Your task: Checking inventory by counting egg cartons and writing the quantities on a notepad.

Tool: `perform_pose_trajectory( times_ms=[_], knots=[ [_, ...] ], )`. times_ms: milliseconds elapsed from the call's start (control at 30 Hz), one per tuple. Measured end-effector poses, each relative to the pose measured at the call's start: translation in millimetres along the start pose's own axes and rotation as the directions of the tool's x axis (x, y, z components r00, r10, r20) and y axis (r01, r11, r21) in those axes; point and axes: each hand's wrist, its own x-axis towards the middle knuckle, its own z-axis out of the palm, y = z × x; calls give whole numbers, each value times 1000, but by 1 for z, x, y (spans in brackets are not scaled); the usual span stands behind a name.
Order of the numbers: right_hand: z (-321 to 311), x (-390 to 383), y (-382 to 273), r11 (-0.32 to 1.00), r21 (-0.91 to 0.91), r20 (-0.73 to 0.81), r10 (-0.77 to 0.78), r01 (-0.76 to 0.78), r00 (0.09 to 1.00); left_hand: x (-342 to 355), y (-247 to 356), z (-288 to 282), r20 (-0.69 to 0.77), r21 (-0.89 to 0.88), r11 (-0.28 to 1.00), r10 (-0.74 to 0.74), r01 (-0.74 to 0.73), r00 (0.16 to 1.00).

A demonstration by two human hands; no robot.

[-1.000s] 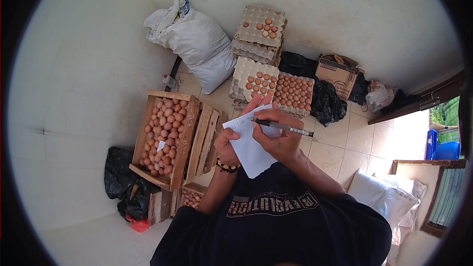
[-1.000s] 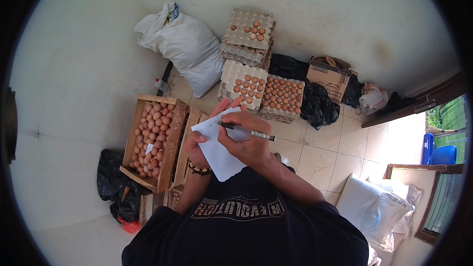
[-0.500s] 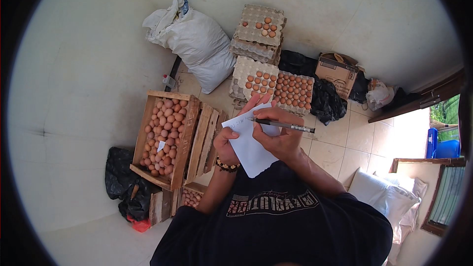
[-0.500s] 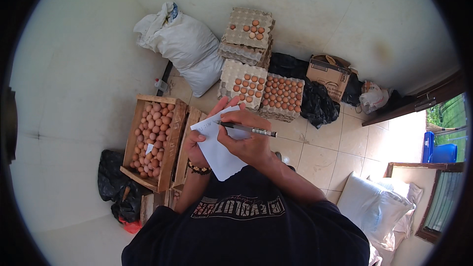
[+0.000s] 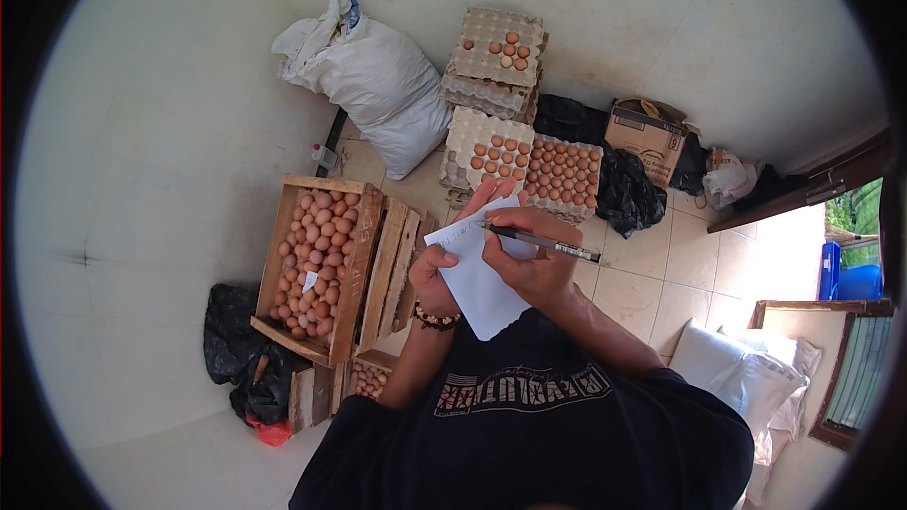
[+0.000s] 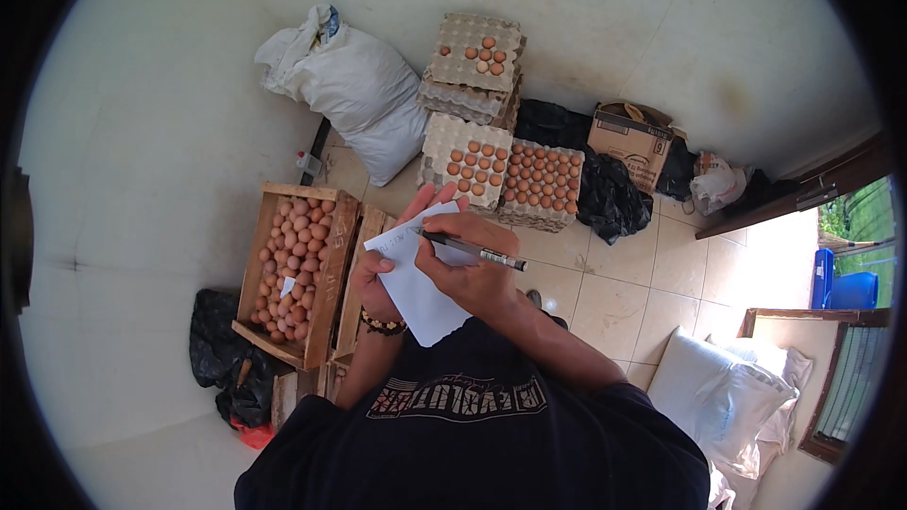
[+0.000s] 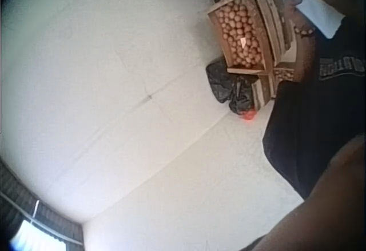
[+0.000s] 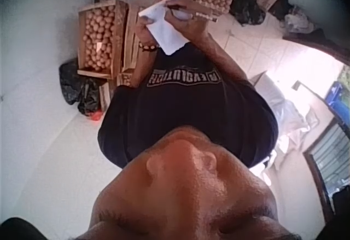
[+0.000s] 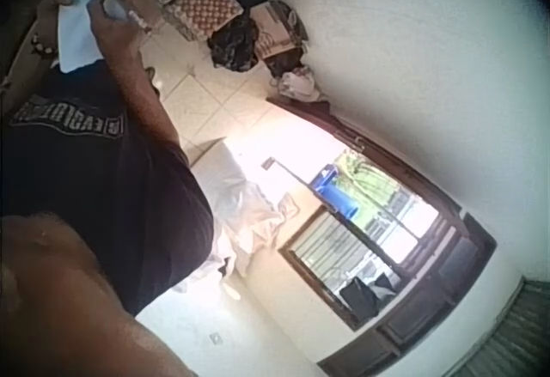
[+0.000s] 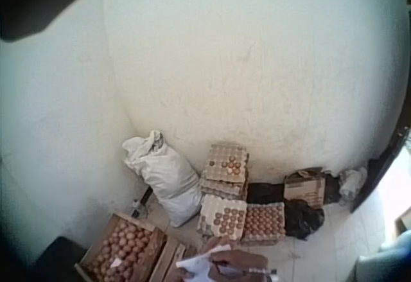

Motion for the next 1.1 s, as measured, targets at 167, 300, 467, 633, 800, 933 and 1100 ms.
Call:
perform_pose_trajectory(
  times_ms=[167, 300, 467, 633, 800, 933, 1100],
  knots=[
    [-3, 5, -3, 1000, -20, 16, -24, 24, 1000, 2, 1, 4, -4, -10, 1000, 5, -5, 1000],
    [-4, 6, -5, 993, -66, 21, -99, 101, 995, 1, 1, 6, -6, -10, 1000, 8, -8, 1000],
    [-5, 6, -11, 999, -49, 5, -8, 8, 1000, 3, 1, 13, -55, -6, 1000, 7, -7, 998],
    [-7, 11, -13, 997, -54, 41, -59, 61, 997, 3, 2, 12, -58, -5, 1000, 9, -10, 998],
    [-8, 7, -9, 999, 13, 21, -40, 40, 999, 4, 2, 17, -72, -9, 1000, 12, -13, 997],
    [-8, 3, -10, 998, 57, -11, 16, -15, 1000, 2, 2, 18, -84, -2, 1000, 7, -7, 996],
    [-10, 4, -10, 998, 53, -14, 17, -16, 1000, 2, 3, 22, -96, -11, 1000, 2, -3, 995]
  ],
)
